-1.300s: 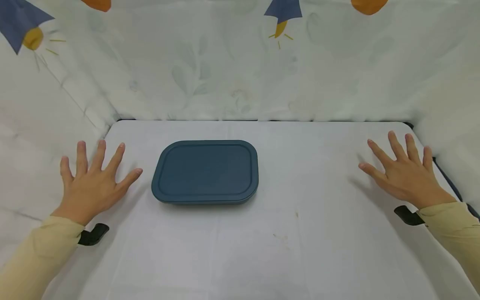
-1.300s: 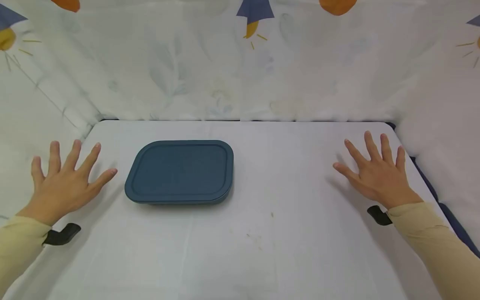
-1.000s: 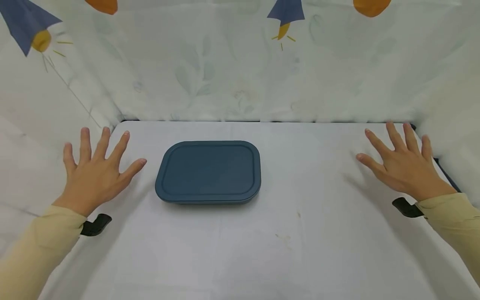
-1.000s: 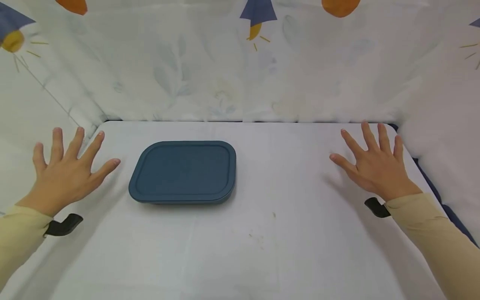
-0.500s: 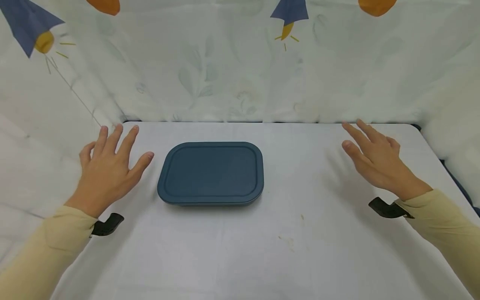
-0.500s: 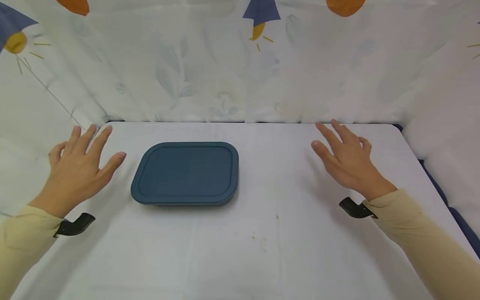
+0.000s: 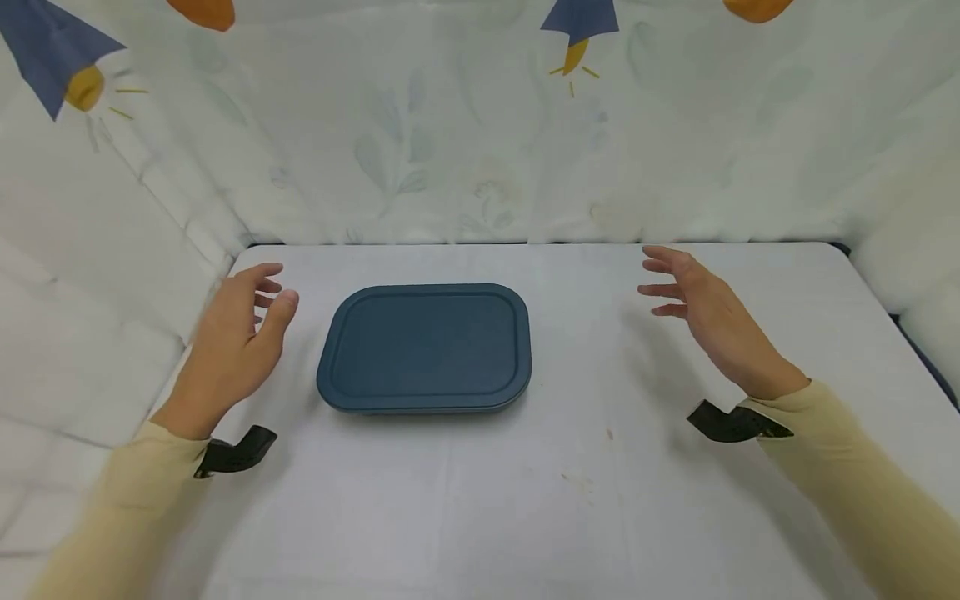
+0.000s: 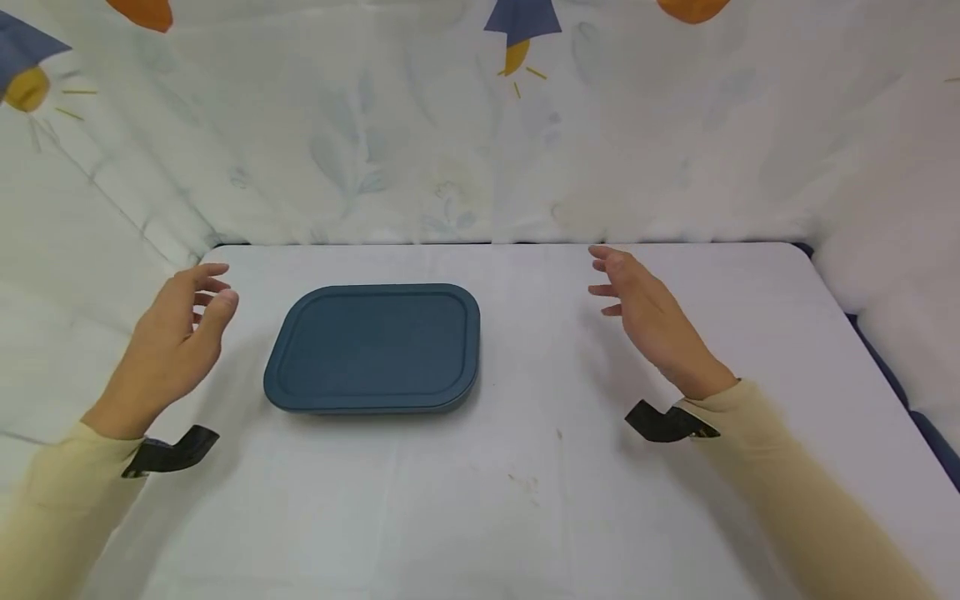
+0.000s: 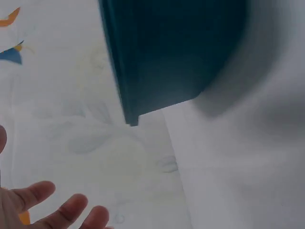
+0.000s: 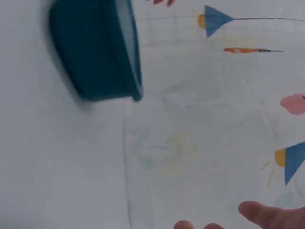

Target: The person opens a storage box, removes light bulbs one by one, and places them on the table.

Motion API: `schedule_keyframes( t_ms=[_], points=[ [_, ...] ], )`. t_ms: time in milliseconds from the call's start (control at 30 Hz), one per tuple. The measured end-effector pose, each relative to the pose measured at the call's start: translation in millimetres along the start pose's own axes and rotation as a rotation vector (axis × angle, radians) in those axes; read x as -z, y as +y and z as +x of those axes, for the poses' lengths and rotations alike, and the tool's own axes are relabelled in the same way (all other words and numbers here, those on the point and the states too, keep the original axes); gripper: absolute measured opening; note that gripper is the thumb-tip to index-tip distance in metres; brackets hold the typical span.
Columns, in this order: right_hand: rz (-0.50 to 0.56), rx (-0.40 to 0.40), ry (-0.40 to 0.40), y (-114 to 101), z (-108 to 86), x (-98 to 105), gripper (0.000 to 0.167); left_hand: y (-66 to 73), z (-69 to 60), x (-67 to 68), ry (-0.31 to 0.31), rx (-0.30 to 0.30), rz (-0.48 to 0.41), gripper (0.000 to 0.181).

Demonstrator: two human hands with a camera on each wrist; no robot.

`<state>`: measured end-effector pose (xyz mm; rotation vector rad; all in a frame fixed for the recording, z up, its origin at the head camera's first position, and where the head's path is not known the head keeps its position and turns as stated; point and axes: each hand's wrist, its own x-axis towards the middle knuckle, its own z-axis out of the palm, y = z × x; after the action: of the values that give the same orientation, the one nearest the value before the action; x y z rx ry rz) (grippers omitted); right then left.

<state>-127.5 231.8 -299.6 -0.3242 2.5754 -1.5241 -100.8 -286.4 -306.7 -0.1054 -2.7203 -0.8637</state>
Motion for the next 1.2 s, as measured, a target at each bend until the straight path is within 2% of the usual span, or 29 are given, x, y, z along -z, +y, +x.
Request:
schedule_keyframes(
  t_ms=[167,233,333,500,567,633,767,900,1033,1200],
  points=[
    [0.434,-0.077,-0.073,-5.1,1.8,-15.1,0.062,-5.2,4.3,-0.6,0.005,0.077,-0.141,0.050],
    [0.537,-0.103,-0.082,-6.0,5.4,-21.8,0.063,-8.5,4.7,-1.4,0.000,0.102,-0.202,0.049],
    [0.641,-0.130,-0.087,-6.7,10.7,-31.3,0.063,-13.6,5.6,-0.8,-0.014,0.175,-0.308,0.046],
    [0.856,-0.171,-0.112,-7.1,16.6,-43.4,0.050,-18.4,13.8,1.7,-0.048,0.335,-0.720,0.038],
    [0.921,-0.199,-0.120,-7.7,19.0,-48.5,0.046,-19.7,15.9,1.3,-0.080,0.396,-0.835,0.039],
    [0.952,-0.227,-0.123,-8.6,21.9,-55.1,0.043,-21.3,15.6,1.0,-0.127,0.442,-0.850,0.039],
    [0.968,-0.275,-0.119,-10.9,28.7,-69.0,0.040,-25.9,12.6,0.5,-0.224,0.485,-0.791,0.038],
    [0.941,-0.298,-0.113,-10.5,33.4,-77.8,0.037,-29.5,11.1,-0.3,-0.316,0.464,-0.800,0.037],
    [0.887,-0.315,-0.140,-5.9,35.3,-84.5,0.033,-30.5,11.0,-0.6,-0.403,0.441,-0.819,0.035],
    [0.831,-0.352,-0.173,1.4,33.2,-96.1,0.041,-28.7,12.4,-5.6,-0.525,0.417,-0.702,0.048]
  ],
)
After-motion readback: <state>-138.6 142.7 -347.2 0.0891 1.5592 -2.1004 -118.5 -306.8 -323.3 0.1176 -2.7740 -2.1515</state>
